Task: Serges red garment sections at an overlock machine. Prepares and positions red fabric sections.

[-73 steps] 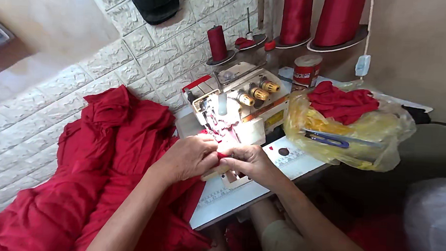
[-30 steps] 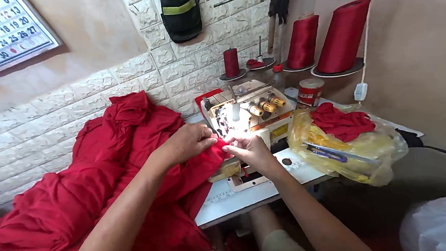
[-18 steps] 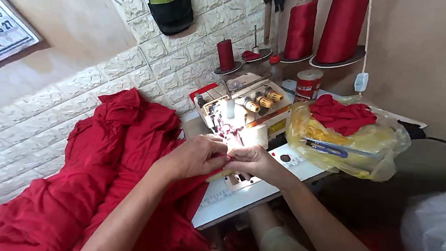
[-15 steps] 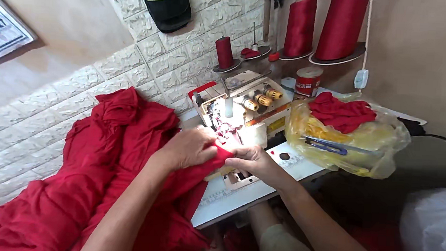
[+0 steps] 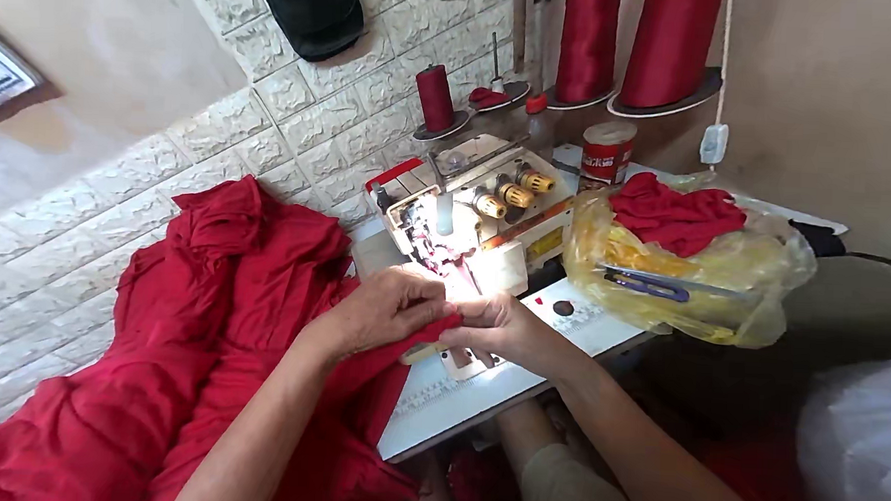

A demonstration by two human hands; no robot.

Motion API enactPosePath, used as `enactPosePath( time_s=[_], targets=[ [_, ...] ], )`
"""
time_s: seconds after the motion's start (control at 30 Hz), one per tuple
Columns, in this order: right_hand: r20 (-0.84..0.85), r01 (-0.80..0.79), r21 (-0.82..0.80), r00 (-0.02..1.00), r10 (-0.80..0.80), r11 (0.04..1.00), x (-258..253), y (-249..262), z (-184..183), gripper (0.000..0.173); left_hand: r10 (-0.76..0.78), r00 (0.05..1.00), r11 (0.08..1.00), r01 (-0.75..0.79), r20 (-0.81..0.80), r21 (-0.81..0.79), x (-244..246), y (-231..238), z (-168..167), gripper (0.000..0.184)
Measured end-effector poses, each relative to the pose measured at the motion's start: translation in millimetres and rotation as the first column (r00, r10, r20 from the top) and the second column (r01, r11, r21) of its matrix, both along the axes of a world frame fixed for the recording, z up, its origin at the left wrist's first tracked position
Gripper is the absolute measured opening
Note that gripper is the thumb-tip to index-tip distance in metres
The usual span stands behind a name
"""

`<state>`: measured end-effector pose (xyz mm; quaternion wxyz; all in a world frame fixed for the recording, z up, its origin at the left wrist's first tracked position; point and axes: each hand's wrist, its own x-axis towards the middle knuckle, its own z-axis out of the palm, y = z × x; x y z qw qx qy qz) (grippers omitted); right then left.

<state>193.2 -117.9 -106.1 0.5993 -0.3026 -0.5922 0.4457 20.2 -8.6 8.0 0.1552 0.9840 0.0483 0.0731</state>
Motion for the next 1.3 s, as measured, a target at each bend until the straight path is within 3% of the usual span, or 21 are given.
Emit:
enactPosePath(
  time_s=[0.07,0.17,0.4,0.43,0.53,0.6,0.83,0.93,1.07,1.17,1.3],
  targets=[
    [0.004,0.006,0.031,1.0,-0.006,1.0,0.1,-1.8,-8.3,0.013,0.028,0.996,1.0,-0.029,-0.09,-0.009,-2.1,6.0,3.6,0.031],
    [0.02,0.082,0.047,0.996,-0.083,0.995,-2.7,-0.8,-17.6,0.01,0.069,0.993,0.988,-0.055,-0.098,0.142,-7.8,19.5,4.8,0.03],
    [0.054,0.091,0.075,0.994,-0.095,0.993,-3.5,-0.8,-16.4,0.012,0.018,0.995,1.0,-0.02,-0.096,-0.02,-0.6,-2.8,0.7,0.027],
    [0.061,0.099,0.073,0.993,-0.104,0.992,-3.1,-0.5,-15.7,0.013,0.021,0.995,1.0,-0.02,-0.097,0.008,-1.0,-0.3,1.4,0.029],
    [0.088,0.133,0.046,0.987,-0.137,0.99,-2.1,1.3,-11.4,0.015,0.115,0.988,0.949,-0.079,-0.103,0.306,-4.8,11.2,6.3,0.034],
    [0.08,0.143,0.026,0.986,-0.144,0.989,-1.6,2.9,-7.9,0.014,0.15,0.985,0.918,-0.109,-0.08,0.38,-9.9,20.3,9.7,0.033],
    [0.094,0.127,0.053,0.987,-0.132,0.99,-0.8,3.5,-6.9,0.015,0.071,0.997,0.994,-0.072,0.015,0.082,-16.0,-8.1,6.3,0.025],
    [0.169,0.172,0.131,0.967,-0.193,0.976,-2.2,-4.9,-10.4,0.019,0.013,1.0,0.974,-0.013,0.002,0.228,-12.5,-16.5,-6.4,0.032],
    [0.165,0.201,0.132,0.961,-0.221,0.971,-2.9,-7.2,-17.3,0.018,0.105,0.994,0.887,-0.088,-0.012,0.452,-17.8,-8.7,-15.0,0.058],
    [0.131,0.223,0.121,0.962,-0.238,0.967,-4.4,-3.6,-18.0,0.018,0.153,0.988,0.892,-0.123,-0.036,0.435,-21.6,-4.8,-17.6,0.06],
    [0.061,0.227,0.084,0.971,-0.232,0.97,-5.3,-1.1,-15.7,0.014,0.153,0.988,0.932,-0.151,0.02,0.329,-26.1,-5.4,-24.9,0.042]
  ],
)
